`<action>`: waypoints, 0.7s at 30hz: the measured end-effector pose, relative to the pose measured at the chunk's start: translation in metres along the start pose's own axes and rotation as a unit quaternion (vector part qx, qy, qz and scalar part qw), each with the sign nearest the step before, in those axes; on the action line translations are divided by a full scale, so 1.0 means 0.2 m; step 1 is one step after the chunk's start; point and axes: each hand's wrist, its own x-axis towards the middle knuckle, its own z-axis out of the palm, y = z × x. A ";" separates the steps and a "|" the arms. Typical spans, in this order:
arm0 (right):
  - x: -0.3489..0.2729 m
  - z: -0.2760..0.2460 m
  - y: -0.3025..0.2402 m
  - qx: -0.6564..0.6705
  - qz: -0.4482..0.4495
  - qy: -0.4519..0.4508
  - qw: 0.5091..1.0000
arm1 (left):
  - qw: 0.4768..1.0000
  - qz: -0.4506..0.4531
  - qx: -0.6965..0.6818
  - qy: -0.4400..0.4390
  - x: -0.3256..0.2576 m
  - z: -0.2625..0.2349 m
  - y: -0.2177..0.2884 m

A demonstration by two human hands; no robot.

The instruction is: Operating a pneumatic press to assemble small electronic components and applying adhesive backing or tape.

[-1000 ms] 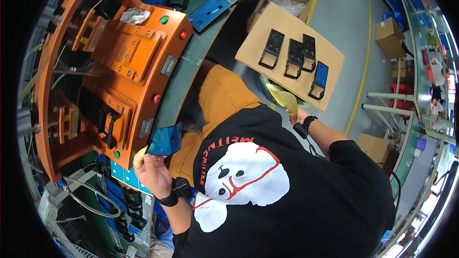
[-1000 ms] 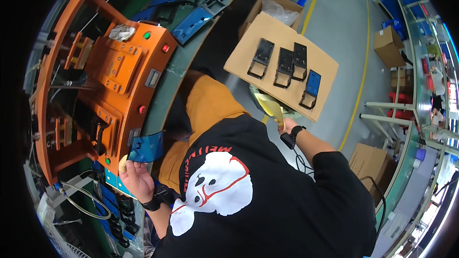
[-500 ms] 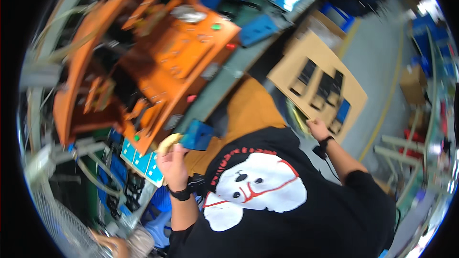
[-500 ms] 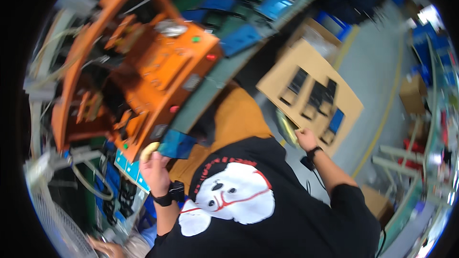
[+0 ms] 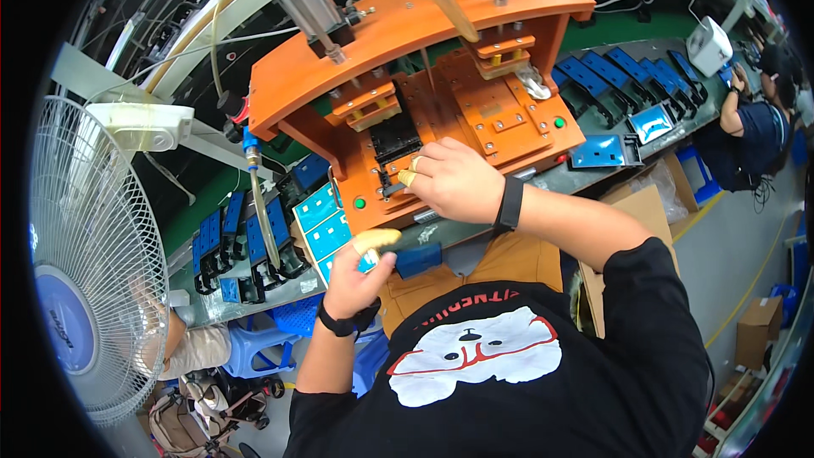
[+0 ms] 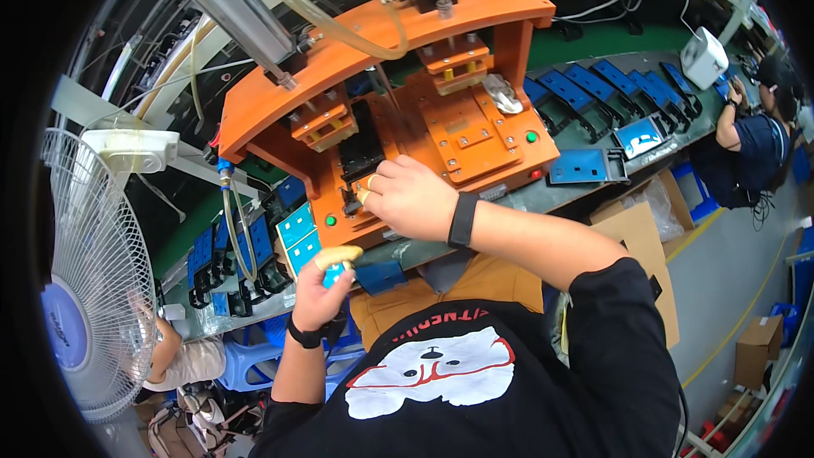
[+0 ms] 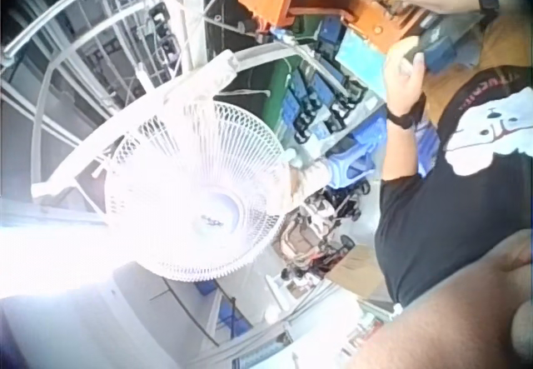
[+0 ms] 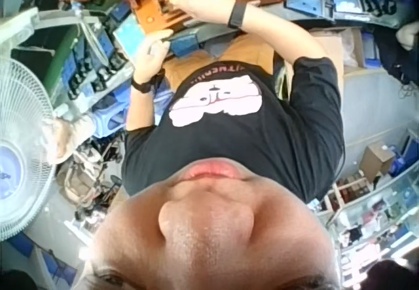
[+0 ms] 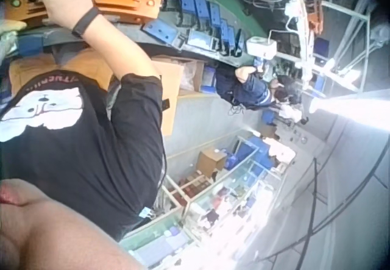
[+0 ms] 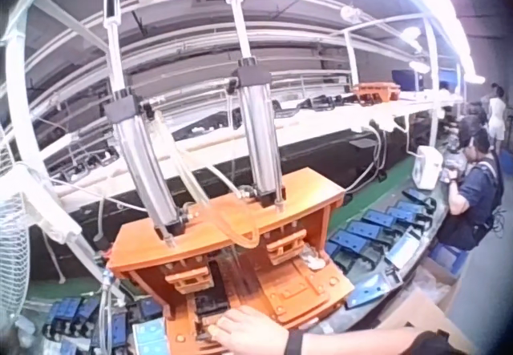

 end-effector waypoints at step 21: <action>-2.01 -0.48 1.26 0.559 0.480 0.489 0.466 | 0.970 -0.048 0.237 -0.001 1.00 -0.19 -0.53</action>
